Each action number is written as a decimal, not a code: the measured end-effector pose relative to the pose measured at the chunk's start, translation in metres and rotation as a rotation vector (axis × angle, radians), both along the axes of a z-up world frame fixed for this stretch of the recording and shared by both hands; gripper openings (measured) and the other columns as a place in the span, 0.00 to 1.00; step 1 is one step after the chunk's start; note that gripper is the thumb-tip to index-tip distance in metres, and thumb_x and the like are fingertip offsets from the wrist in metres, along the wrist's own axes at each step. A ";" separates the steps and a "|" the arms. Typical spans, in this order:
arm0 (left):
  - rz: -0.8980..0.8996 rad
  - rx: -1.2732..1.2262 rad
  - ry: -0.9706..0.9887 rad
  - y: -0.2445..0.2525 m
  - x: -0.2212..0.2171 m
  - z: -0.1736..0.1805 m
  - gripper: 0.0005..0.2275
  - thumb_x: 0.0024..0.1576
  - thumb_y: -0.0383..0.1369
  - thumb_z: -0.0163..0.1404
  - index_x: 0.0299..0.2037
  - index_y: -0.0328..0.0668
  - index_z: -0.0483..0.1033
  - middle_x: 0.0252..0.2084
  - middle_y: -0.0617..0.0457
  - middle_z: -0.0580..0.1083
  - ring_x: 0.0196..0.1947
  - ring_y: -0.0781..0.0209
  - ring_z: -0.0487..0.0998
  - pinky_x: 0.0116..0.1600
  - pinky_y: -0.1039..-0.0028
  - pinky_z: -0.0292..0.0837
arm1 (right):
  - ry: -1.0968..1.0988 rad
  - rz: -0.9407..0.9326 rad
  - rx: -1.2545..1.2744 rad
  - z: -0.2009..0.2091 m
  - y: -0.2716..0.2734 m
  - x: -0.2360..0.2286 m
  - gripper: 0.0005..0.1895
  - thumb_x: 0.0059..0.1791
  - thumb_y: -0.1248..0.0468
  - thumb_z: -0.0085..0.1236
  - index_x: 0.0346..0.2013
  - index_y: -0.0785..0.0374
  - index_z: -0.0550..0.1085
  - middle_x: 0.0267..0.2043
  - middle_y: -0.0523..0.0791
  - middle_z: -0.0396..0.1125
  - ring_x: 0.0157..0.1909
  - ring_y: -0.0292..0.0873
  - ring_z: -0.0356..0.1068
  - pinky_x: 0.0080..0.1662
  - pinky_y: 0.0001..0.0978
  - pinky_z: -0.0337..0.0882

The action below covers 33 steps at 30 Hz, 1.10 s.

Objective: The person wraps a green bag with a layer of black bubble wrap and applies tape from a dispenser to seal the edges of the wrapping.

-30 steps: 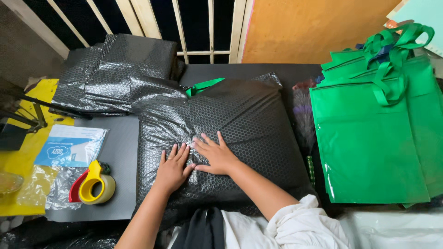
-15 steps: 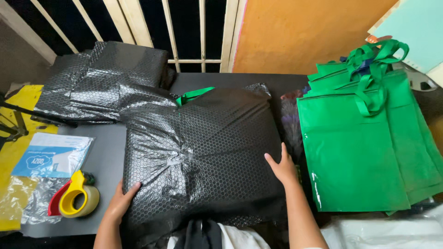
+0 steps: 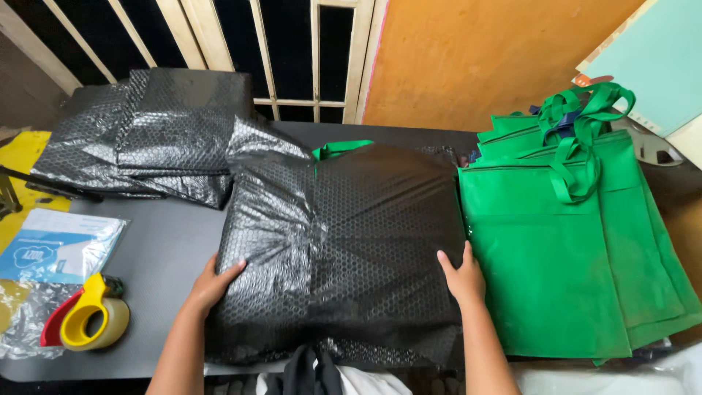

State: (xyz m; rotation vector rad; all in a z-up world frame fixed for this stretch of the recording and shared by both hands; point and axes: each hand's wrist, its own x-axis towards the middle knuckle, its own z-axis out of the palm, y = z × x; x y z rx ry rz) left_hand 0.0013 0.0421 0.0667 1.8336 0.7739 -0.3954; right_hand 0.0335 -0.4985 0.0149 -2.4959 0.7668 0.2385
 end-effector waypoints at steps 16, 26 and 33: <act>0.118 0.154 0.044 -0.022 -0.091 -0.012 0.44 0.44 0.53 0.54 0.76 0.67 0.53 0.71 0.57 0.67 0.70 0.53 0.67 0.67 0.60 0.64 | 0.037 0.284 -0.019 0.013 -0.013 -0.018 0.49 0.49 0.35 0.39 0.79 0.41 0.35 0.80 0.56 0.35 0.74 0.67 0.48 0.69 0.58 0.55; 0.100 0.373 0.077 0.081 -0.157 -0.068 0.31 0.49 0.56 0.56 0.62 0.55 0.75 0.60 0.56 0.78 0.57 0.58 0.78 0.61 0.69 0.68 | 0.109 0.303 -0.170 -0.037 -0.040 0.010 0.54 0.47 0.34 0.40 0.80 0.55 0.38 0.72 0.68 0.48 0.70 0.72 0.56 0.68 0.59 0.57; 0.042 1.357 -0.179 0.209 -0.145 -0.113 0.38 0.33 0.56 0.67 0.55 0.54 0.75 0.71 0.47 0.63 0.72 0.39 0.62 0.65 0.52 0.67 | -0.088 0.133 -0.515 -0.153 -0.056 0.035 0.44 0.48 0.41 0.44 0.79 0.47 0.53 0.75 0.72 0.45 0.66 0.86 0.54 0.69 0.66 0.46</act>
